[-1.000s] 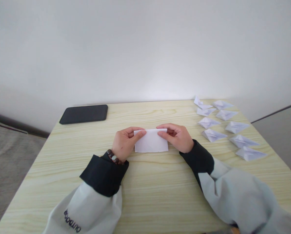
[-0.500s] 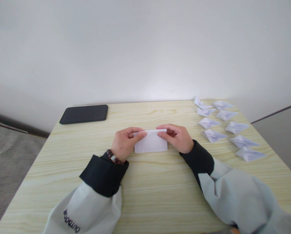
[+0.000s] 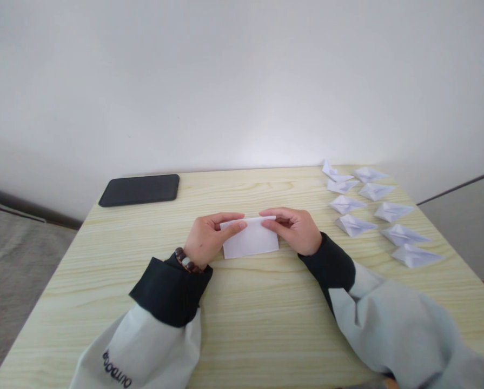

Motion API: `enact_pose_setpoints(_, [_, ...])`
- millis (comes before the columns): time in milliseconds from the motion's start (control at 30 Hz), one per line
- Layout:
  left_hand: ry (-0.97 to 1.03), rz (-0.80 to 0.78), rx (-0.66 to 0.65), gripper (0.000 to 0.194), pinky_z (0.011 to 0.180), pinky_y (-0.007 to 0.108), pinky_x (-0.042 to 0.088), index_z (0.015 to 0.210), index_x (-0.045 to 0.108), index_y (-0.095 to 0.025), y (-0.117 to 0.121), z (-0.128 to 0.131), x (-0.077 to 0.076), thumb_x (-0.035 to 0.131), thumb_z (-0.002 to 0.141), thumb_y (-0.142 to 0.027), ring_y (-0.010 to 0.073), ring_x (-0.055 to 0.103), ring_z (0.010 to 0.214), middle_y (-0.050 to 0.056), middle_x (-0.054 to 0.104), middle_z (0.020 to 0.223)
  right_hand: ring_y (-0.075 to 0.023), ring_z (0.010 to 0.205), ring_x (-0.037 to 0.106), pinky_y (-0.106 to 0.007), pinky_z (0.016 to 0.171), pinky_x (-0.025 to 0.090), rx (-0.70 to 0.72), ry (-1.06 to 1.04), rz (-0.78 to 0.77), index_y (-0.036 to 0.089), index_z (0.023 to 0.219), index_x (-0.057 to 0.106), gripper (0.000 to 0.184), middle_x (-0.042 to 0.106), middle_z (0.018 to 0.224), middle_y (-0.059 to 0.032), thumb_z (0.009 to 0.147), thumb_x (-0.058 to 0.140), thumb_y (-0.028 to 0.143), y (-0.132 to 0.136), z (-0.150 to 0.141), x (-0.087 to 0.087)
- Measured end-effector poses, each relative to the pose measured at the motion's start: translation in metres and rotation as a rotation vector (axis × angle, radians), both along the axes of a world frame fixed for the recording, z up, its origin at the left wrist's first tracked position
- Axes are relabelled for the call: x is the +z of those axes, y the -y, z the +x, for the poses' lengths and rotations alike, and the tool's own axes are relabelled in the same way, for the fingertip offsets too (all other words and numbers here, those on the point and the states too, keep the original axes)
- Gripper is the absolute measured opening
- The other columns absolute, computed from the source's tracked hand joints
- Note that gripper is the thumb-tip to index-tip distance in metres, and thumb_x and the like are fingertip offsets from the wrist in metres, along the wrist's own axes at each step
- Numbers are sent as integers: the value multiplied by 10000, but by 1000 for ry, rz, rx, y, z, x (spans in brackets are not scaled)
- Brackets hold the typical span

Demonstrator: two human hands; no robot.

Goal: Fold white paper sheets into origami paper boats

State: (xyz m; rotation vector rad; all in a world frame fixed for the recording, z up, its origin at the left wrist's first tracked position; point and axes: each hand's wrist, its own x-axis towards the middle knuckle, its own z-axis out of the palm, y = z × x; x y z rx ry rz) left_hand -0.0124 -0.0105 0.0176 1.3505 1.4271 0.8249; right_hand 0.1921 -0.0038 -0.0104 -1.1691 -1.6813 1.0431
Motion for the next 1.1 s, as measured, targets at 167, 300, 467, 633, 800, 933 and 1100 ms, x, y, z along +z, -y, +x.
enact_pose_setpoints(167, [-72,35,-37,329,652,240,474,791,738,-179,-1,0,2,687,652,-472,186,636,758,38,725,808,-127,602,632,-226,562,502,25,51,46,213,926,704,218,709,748,-15,761,633,337,2,-2,1])
enact_pose_setpoints(300, [-97,9,-2,347,606,243,467,791,735,-174,0,1,1,698,631,-479,192,635,735,40,725,791,-128,588,622,-230,547,494,27,38,21,211,926,701,222,700,716,-13,756,637,338,1,-2,0])
enact_pose_setpoints(467, [-74,9,14,347,601,241,477,786,730,-160,2,3,1,706,622,-465,186,636,719,42,722,777,-119,566,600,-229,522,473,65,14,-20,192,947,679,240,682,710,-17,767,619,340,1,-4,1])
enact_pose_setpoints(633, [-67,34,6,316,641,251,495,757,733,-158,3,7,3,708,625,-444,194,644,739,39,724,772,-126,626,604,-229,532,448,-2,80,50,182,813,689,155,700,779,-30,765,611,306,5,-14,11])
enact_pose_setpoints(800, [-61,46,-8,318,662,259,499,778,739,-164,4,7,1,698,639,-447,212,650,781,38,729,801,-131,695,626,-228,594,446,-26,140,199,189,771,680,91,702,761,-12,763,608,244,7,-23,14])
enact_pose_setpoints(933, [-47,47,-31,312,676,268,499,790,741,-170,4,6,-1,691,652,-445,219,652,795,39,731,811,-118,686,611,-226,634,440,12,163,245,182,739,654,63,681,730,-4,755,600,210,5,-22,12])
enact_pose_setpoints(1100, [-65,43,-17,315,685,272,494,780,742,-175,2,3,0,710,629,-449,222,652,800,41,731,814,-89,561,531,-201,509,401,42,137,142,163,696,590,80,603,666,1,732,598,234,0,-13,12])
